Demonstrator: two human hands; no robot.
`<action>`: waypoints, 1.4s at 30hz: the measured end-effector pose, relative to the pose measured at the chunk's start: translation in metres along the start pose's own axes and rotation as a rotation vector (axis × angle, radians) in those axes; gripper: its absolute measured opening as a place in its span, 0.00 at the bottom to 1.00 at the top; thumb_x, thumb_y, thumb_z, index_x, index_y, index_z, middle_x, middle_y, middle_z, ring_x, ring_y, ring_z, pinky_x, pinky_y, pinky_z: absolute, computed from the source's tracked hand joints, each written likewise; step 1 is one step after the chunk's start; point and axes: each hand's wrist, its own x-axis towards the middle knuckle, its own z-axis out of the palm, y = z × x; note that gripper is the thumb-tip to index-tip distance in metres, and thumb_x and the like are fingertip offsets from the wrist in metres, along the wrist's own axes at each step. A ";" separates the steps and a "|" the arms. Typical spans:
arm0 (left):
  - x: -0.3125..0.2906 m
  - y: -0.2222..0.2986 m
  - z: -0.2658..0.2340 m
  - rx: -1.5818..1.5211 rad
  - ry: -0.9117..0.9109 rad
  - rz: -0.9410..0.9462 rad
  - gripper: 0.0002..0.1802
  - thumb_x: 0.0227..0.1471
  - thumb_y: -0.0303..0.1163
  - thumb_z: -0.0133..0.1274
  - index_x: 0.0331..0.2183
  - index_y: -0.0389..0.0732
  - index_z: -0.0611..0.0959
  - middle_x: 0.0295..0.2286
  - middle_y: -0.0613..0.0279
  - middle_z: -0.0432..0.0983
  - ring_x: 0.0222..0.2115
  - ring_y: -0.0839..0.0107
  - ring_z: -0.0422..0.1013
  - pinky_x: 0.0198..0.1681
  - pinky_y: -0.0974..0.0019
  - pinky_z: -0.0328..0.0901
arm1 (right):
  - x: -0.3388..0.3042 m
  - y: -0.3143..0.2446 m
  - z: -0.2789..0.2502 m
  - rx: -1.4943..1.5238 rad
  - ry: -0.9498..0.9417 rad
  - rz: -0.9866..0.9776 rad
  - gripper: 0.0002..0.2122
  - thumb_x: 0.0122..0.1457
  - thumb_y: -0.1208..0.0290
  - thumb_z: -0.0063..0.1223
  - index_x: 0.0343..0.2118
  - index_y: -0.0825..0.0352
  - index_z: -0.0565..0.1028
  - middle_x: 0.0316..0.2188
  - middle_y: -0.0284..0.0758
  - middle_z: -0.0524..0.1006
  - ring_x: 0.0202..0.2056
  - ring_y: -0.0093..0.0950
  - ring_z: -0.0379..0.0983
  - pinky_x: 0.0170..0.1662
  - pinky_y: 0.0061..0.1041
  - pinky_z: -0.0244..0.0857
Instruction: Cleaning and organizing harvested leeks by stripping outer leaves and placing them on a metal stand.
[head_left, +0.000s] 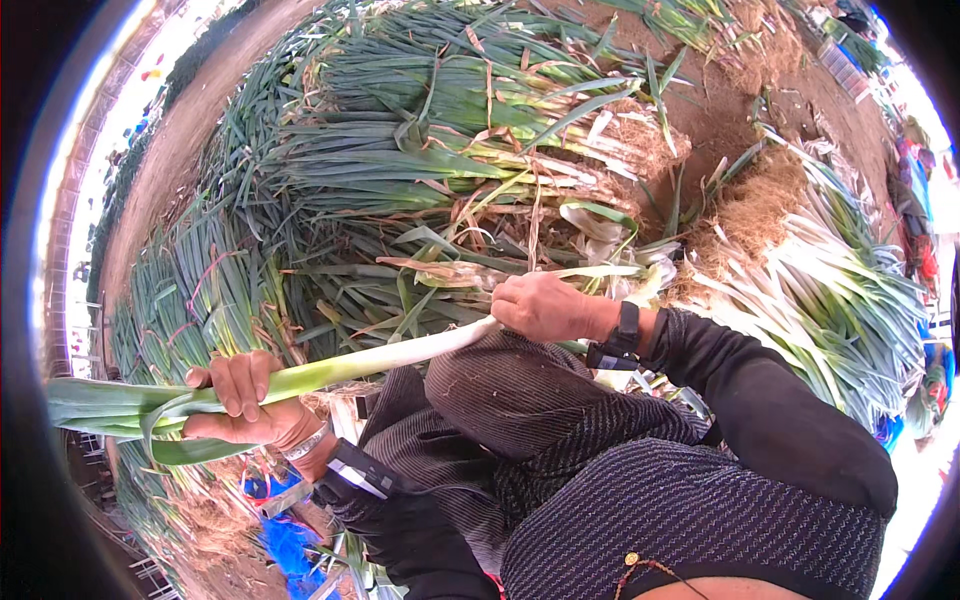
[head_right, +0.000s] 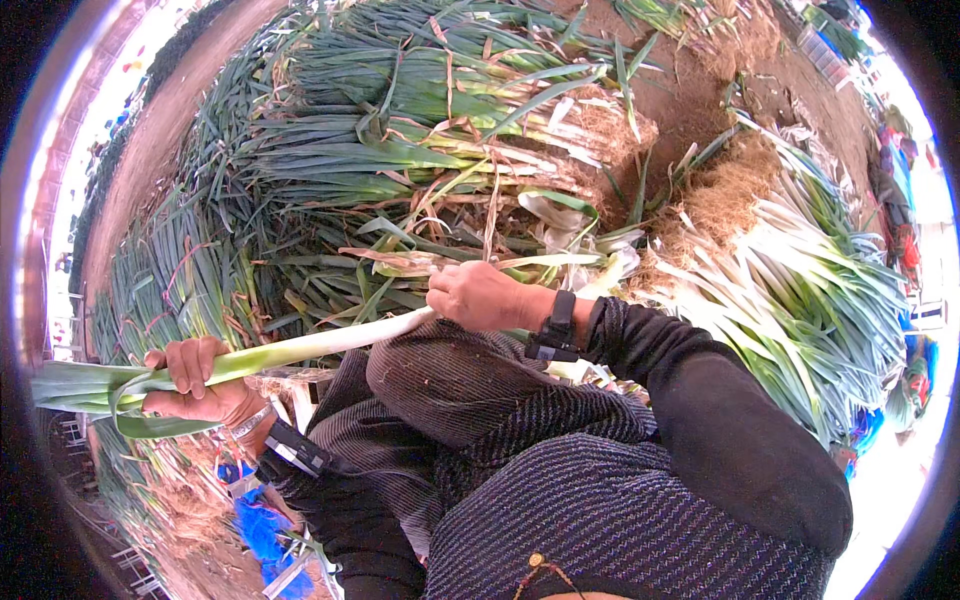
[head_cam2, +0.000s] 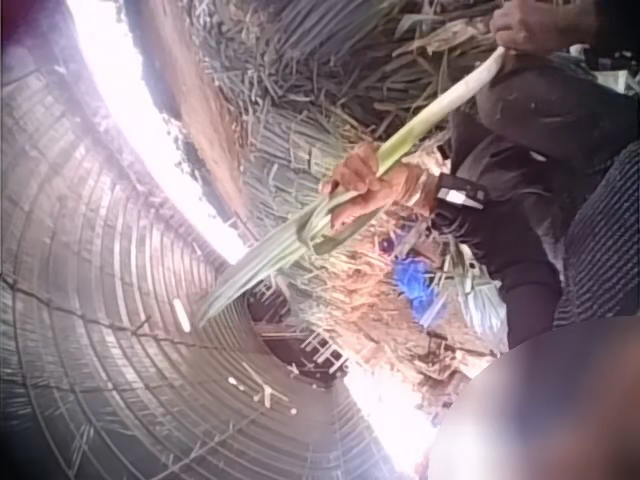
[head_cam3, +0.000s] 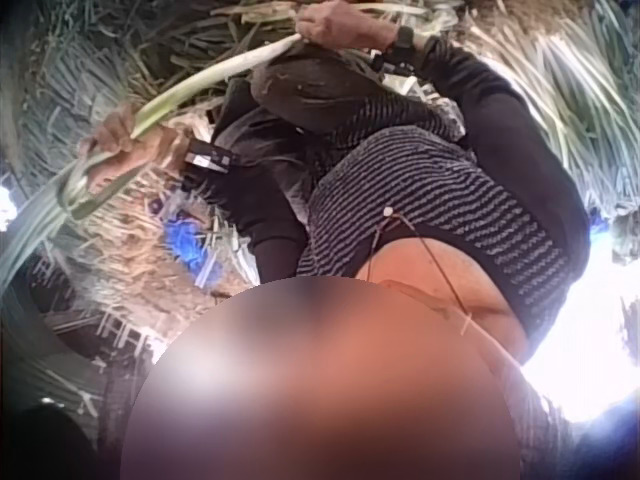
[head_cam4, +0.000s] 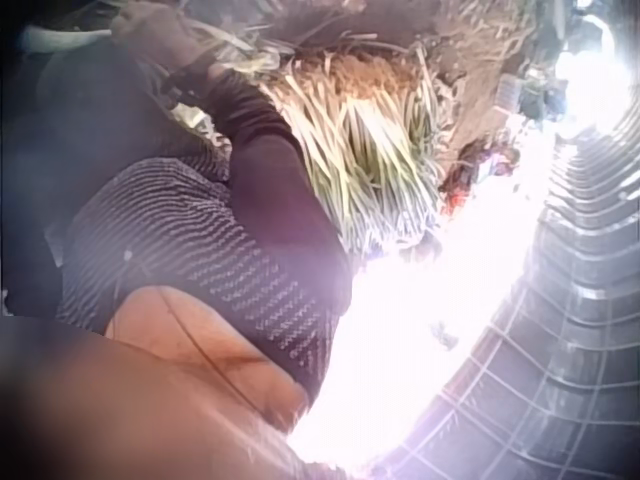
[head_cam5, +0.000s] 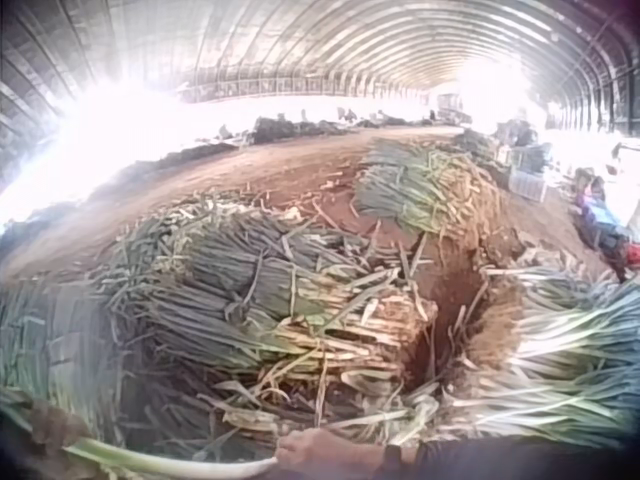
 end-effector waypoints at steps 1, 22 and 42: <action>0.000 -0.001 0.000 -0.007 -0.013 -0.007 0.29 0.52 0.52 0.59 0.44 0.38 0.77 0.19 0.71 0.68 0.16 0.82 0.65 0.24 0.73 0.60 | 0.000 0.000 0.000 -0.003 -0.005 -0.006 0.05 0.50 0.71 0.50 0.24 0.66 0.68 0.26 0.36 0.70 0.29 0.36 0.72 0.31 0.34 0.69; 0.007 -0.017 0.002 -0.059 -0.026 -0.022 0.28 0.52 0.53 0.58 0.44 0.39 0.78 0.19 0.71 0.68 0.16 0.83 0.64 0.25 0.73 0.59 | 0.062 -0.025 0.001 0.524 -0.119 0.373 0.14 0.60 0.61 0.49 0.43 0.64 0.75 0.41 0.39 0.76 0.39 0.36 0.74 0.44 0.31 0.68; 0.010 -0.011 0.038 0.152 0.047 0.071 0.25 0.53 0.54 0.57 0.40 0.41 0.79 0.17 0.74 0.70 0.13 0.84 0.63 0.20 0.76 0.56 | -0.033 0.076 0.043 -0.277 -0.040 0.340 0.05 0.55 0.66 0.50 0.30 0.58 0.76 0.25 0.32 0.78 0.26 0.30 0.76 0.30 0.30 0.67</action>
